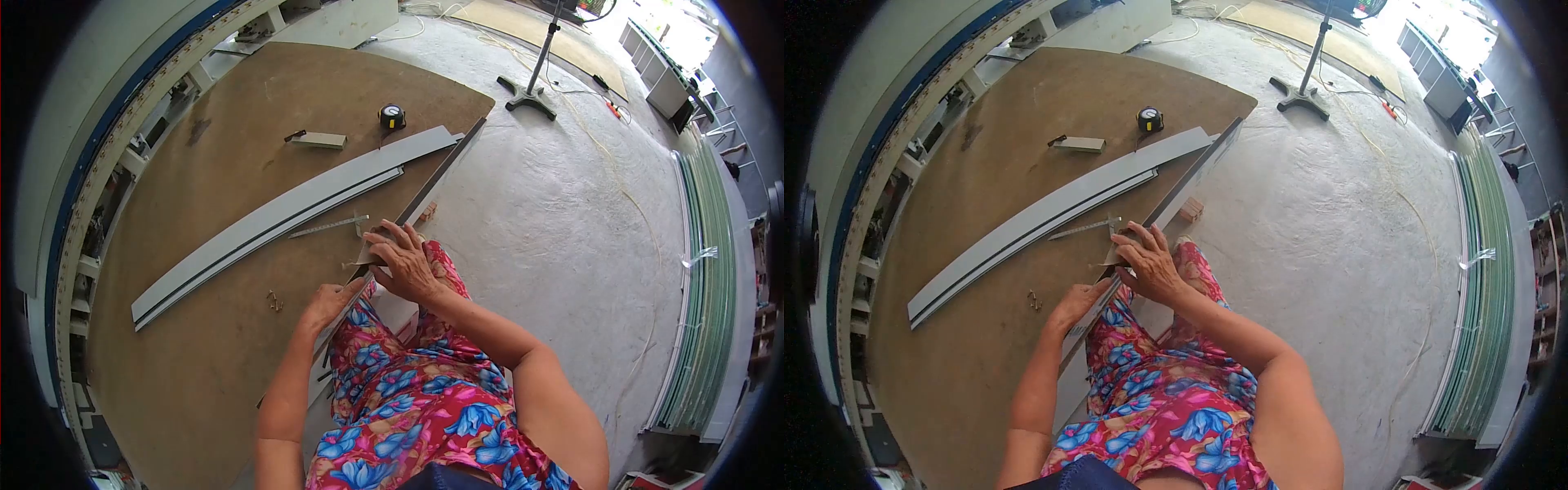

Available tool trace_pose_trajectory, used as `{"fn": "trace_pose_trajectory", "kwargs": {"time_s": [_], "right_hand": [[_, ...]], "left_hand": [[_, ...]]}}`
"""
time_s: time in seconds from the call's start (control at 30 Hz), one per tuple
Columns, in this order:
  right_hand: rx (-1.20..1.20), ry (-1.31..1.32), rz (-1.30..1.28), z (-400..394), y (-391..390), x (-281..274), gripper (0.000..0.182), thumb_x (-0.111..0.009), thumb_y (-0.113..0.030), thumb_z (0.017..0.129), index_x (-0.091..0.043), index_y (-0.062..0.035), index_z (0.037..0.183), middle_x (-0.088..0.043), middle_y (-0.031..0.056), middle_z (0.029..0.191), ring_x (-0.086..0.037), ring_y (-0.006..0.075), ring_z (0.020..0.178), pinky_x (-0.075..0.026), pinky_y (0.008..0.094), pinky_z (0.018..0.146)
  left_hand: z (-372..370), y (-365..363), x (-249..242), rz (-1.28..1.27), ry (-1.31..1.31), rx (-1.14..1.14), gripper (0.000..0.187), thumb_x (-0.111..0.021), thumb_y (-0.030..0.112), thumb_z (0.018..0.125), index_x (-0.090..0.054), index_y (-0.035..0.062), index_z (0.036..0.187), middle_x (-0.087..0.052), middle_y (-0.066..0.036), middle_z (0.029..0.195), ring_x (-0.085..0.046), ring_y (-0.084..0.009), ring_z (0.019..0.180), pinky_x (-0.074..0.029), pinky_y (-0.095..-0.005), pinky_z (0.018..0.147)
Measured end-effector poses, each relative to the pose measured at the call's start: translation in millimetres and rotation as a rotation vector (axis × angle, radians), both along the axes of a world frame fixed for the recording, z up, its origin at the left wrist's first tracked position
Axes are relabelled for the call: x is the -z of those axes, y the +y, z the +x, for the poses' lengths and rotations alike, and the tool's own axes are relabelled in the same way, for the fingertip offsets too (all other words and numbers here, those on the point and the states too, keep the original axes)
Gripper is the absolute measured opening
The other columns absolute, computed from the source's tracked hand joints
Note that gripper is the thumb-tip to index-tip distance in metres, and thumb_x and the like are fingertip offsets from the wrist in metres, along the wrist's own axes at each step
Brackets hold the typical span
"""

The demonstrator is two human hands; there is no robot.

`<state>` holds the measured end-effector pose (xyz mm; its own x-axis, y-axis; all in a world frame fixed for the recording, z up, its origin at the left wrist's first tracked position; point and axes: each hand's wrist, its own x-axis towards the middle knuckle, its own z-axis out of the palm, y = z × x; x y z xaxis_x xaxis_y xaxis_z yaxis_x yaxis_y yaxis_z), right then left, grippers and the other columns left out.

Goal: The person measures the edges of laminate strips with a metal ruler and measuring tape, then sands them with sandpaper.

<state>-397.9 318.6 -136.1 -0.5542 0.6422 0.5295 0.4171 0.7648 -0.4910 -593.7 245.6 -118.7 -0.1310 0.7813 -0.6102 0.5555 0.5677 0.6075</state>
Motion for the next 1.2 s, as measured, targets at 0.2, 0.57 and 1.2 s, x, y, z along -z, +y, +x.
{"fn": "trace_pose_trajectory", "kwargs": {"time_s": [0.2,0.57,1.2], "right_hand": [[-0.042,-0.14,0.081,17,7,-6,0.053,-0.066,-0.017,0.073,-0.052,-0.0179,0.123,-0.048,0.001,0.134,-0.033,0.0262,0.132,-0.021,0.0521,0.107],[0.139,-0.155,0.208,74,97,8,0.032,-0.06,-0.01,0.073,-0.063,-0.0126,0.104,-0.06,0.0063,0.116,-0.05,0.0277,0.117,-0.037,0.0406,0.101],[0.436,0.111,-0.418,47,65,-28,0.053,-0.07,-0.014,0.075,-0.051,-0.0093,0.124,-0.056,0.0162,0.117,-0.053,0.0343,0.108,-0.045,0.0392,0.089]], "left_hand": [[15,-1,-33,-0.077,0.103,0.086,0.057,-0.071,0.054,0.069,-0.067,-0.0013,0.083,-0.063,-0.009,0.077,-0.058,-0.0182,0.073,-0.046,-0.033,0.071],[8,-1,-17,-0.027,0.112,0.068,0.056,-0.073,0.046,0.069,-0.067,-0.004,0.094,-0.067,-0.017,0.086,-0.063,-0.0239,0.082,-0.048,-0.0344,0.076],[13,-5,-14,0.042,0.189,0.032,0.056,-0.074,0.045,0.068,-0.066,-0.0054,0.092,-0.066,-0.019,0.081,-0.064,-0.0262,0.077,-0.048,-0.0359,0.072]]}}
